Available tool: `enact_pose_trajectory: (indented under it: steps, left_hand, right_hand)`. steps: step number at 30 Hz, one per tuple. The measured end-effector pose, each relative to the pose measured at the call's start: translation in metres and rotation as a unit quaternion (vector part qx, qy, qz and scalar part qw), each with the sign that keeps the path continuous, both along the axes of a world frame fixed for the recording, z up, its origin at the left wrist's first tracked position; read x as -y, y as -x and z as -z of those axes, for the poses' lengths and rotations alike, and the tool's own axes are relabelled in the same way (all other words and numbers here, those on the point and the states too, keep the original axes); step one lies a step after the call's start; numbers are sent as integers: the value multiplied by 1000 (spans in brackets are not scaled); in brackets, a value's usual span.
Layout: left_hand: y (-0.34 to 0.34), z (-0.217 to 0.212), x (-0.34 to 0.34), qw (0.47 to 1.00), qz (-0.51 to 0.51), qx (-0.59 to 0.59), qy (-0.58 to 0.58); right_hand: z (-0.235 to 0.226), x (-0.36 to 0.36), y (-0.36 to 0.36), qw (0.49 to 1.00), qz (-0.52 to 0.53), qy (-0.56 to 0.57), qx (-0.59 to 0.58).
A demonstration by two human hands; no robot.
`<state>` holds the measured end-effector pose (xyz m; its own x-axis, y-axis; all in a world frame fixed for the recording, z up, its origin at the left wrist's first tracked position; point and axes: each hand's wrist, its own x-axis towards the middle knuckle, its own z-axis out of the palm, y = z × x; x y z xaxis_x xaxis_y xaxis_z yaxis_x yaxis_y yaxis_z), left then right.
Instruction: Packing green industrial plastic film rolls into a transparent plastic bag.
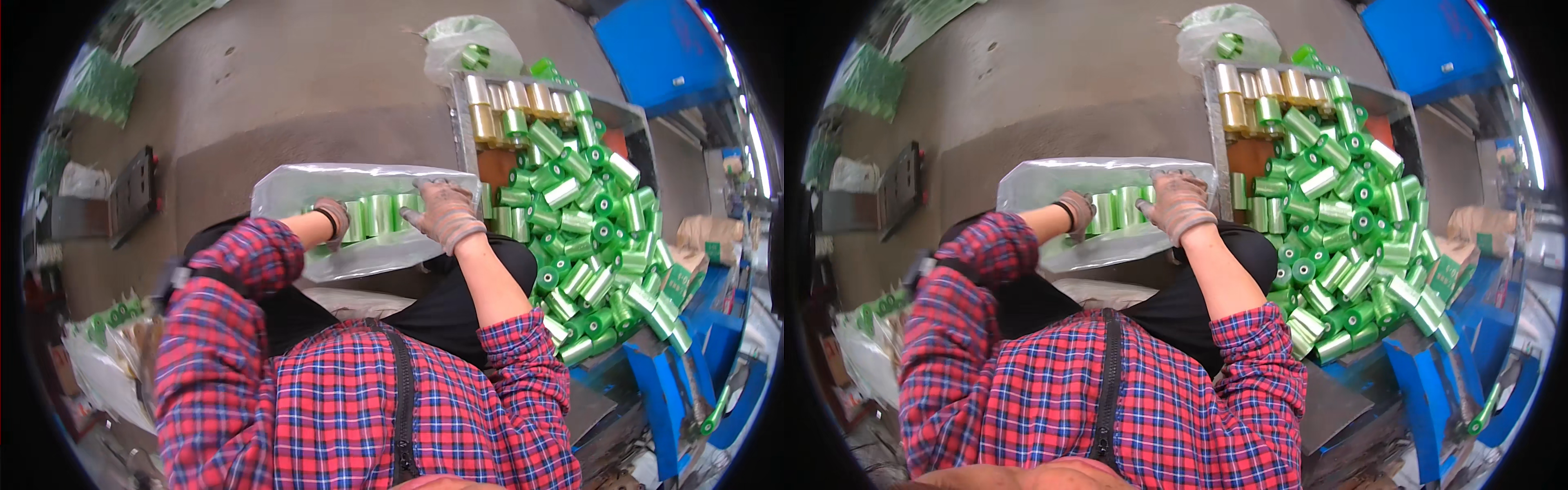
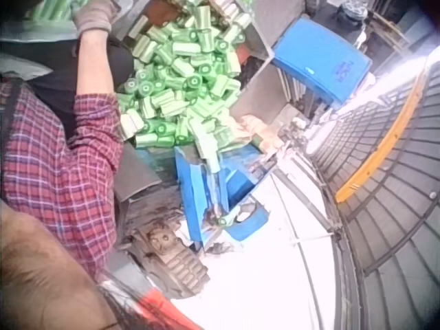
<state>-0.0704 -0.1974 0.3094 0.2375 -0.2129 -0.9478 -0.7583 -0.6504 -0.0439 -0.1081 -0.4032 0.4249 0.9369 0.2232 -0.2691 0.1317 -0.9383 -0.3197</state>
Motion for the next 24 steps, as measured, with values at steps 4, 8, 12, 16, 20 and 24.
enact_pose_trajectory:
  steps: [4,8,12,16,20,24]
  left_hand:
    - [35,122,-5,955,-134,250,82]
    - [27,82,18,951,-200,200,124]
    - [27,78,24,950,-128,257,121]
    - [23,108,16,932,-96,320,139]
    - [18,59,-1,967,-202,143,-58]
    - [22,59,-23,971,-136,196,-11]
  right_hand:
    - [-13,-6,-17,996,7,37,-87]
    - [-15,5,-22,992,10,25,-122]
    - [-21,8,-27,990,3,10,-139]
    - [-16,-2,-27,990,-19,15,-141]
    - [-27,3,-26,988,-12,30,-149]
    - [-23,3,-25,991,-13,13,-135]
